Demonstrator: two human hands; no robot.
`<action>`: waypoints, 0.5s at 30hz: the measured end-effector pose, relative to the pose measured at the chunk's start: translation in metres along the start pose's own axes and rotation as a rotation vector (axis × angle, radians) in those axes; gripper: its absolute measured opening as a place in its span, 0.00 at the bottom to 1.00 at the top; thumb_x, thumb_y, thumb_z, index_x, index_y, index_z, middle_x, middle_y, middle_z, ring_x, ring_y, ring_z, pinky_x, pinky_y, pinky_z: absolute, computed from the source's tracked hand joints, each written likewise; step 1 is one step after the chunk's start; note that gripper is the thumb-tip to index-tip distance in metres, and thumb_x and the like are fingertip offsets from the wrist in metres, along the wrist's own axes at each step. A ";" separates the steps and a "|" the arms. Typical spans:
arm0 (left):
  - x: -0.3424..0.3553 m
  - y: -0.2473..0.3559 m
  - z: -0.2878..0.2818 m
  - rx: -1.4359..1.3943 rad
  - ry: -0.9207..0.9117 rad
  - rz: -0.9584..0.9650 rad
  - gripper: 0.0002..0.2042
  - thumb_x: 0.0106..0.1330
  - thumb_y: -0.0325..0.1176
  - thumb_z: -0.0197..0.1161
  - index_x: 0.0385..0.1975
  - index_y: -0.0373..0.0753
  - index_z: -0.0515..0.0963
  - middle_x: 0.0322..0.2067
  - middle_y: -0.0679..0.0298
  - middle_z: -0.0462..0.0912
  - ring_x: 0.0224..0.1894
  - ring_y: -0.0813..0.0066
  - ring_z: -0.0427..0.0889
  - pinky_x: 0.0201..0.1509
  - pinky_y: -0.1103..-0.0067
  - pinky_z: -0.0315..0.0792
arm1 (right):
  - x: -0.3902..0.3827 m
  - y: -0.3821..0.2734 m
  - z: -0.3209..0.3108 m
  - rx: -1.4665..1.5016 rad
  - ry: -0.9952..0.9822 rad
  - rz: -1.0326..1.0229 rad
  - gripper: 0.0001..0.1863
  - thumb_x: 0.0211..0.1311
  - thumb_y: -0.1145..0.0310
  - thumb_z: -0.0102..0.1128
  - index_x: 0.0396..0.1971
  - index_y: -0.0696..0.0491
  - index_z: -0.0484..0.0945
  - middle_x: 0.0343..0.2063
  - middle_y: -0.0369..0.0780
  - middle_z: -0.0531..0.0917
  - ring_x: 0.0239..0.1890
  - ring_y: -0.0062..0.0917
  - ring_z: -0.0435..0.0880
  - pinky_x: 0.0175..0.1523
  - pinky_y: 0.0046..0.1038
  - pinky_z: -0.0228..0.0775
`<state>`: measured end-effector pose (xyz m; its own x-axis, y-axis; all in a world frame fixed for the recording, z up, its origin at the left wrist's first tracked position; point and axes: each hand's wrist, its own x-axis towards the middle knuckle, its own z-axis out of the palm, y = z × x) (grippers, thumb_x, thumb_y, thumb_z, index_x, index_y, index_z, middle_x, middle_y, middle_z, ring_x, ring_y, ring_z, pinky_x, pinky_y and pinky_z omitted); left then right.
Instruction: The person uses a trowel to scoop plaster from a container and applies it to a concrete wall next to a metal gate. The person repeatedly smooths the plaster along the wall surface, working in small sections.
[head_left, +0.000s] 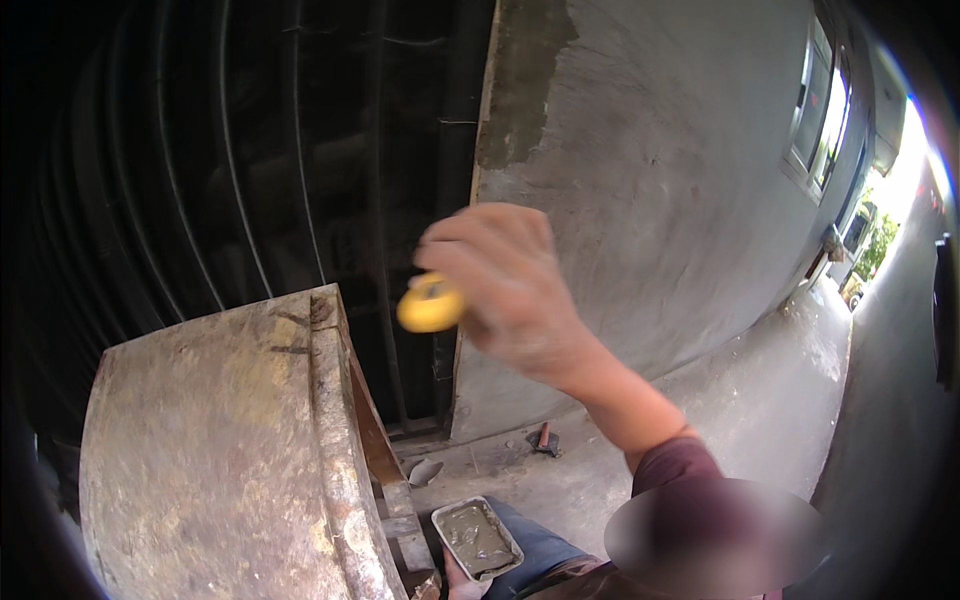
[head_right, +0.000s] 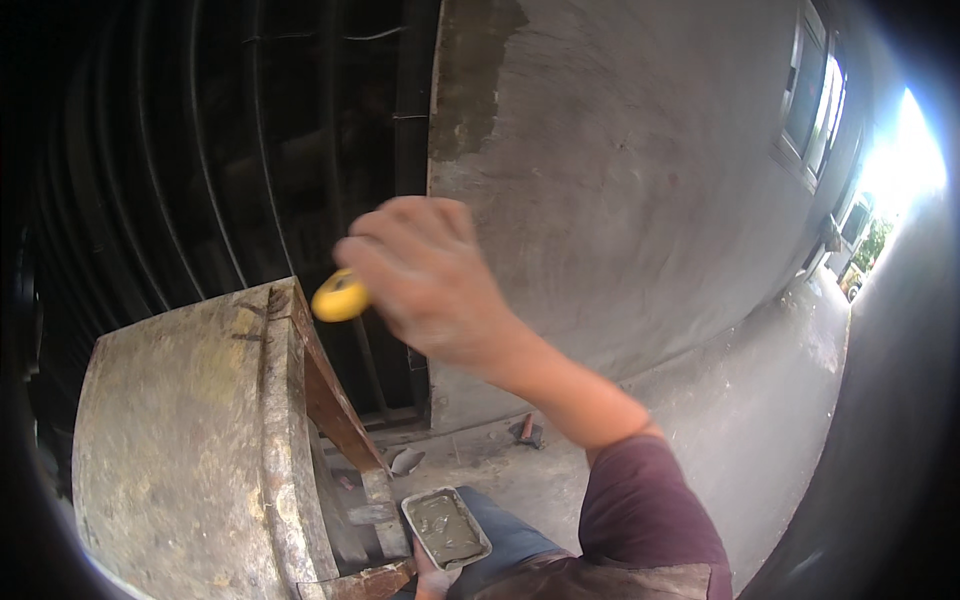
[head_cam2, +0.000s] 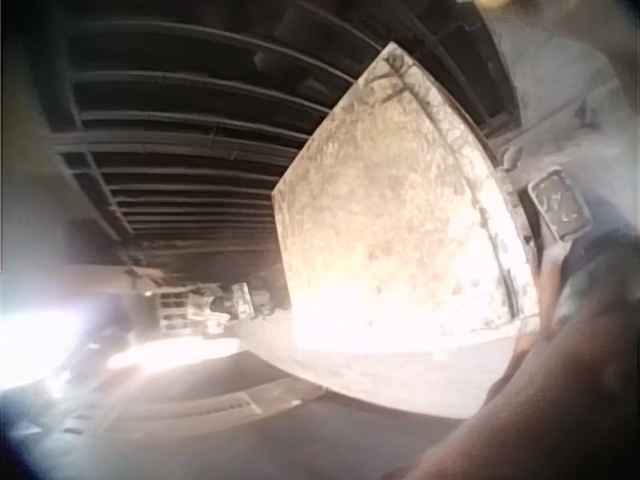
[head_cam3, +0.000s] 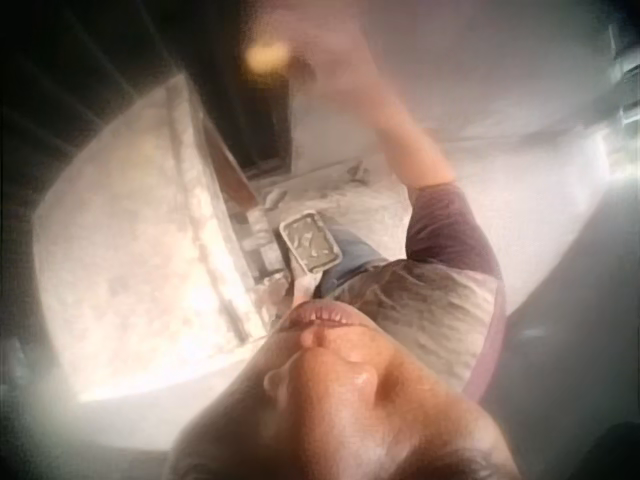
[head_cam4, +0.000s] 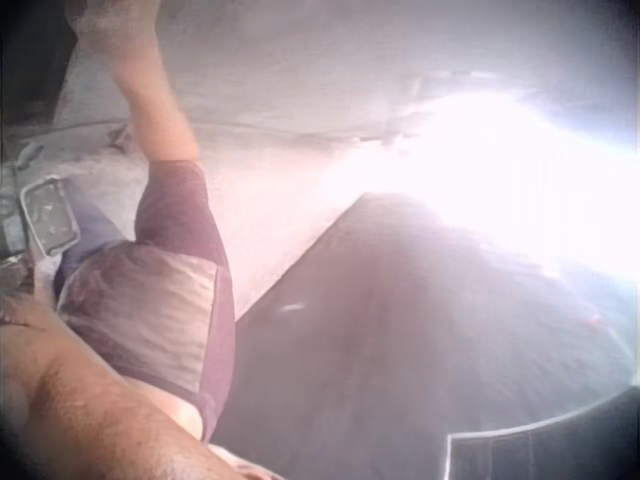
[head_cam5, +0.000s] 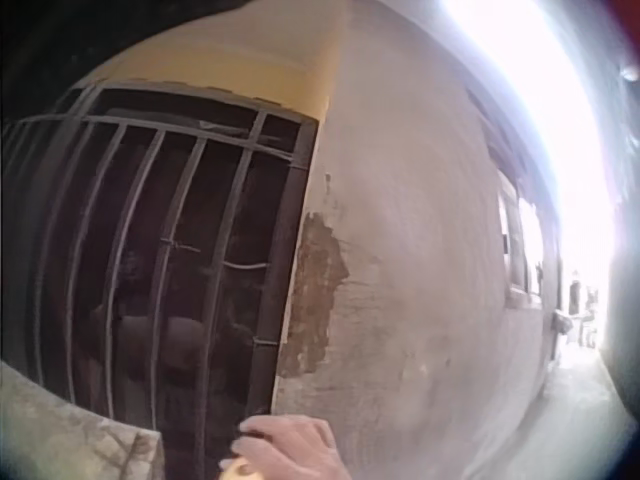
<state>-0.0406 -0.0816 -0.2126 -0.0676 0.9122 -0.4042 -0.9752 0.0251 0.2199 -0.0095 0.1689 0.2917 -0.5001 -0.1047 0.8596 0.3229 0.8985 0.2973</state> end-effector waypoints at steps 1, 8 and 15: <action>0.002 -0.002 0.005 0.008 -0.019 0.001 0.32 0.83 0.64 0.46 0.72 0.48 0.76 0.65 0.59 0.85 0.65 0.49 0.84 0.71 0.48 0.76 | 0.008 -0.002 0.005 -0.096 -0.062 -0.078 0.13 0.60 0.74 0.73 0.44 0.50 0.83 0.41 0.37 0.81 0.50 0.32 0.84 0.64 0.41 0.70; 0.004 -0.007 0.017 -0.037 -0.046 -0.031 0.30 0.84 0.61 0.47 0.71 0.47 0.76 0.64 0.59 0.85 0.64 0.52 0.85 0.69 0.50 0.79 | 0.029 0.065 0.071 -0.247 -0.114 -0.393 0.11 0.62 0.68 0.70 0.43 0.45 0.80 0.39 0.35 0.82 0.49 0.30 0.83 0.68 0.42 0.72; 0.006 0.000 0.002 -0.087 -0.039 -0.131 0.28 0.84 0.60 0.48 0.70 0.48 0.78 0.63 0.60 0.86 0.64 0.52 0.85 0.71 0.49 0.77 | 0.019 0.095 0.091 -0.262 -0.221 -0.464 0.08 0.63 0.68 0.70 0.38 0.43 0.79 0.32 0.33 0.76 0.42 0.28 0.79 0.56 0.36 0.71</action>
<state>-0.0403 -0.0756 -0.2128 0.0680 0.9184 -0.3897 -0.9898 0.1110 0.0888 -0.0619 0.2910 0.2985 -0.7840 -0.3461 0.5154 0.2034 0.6412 0.7400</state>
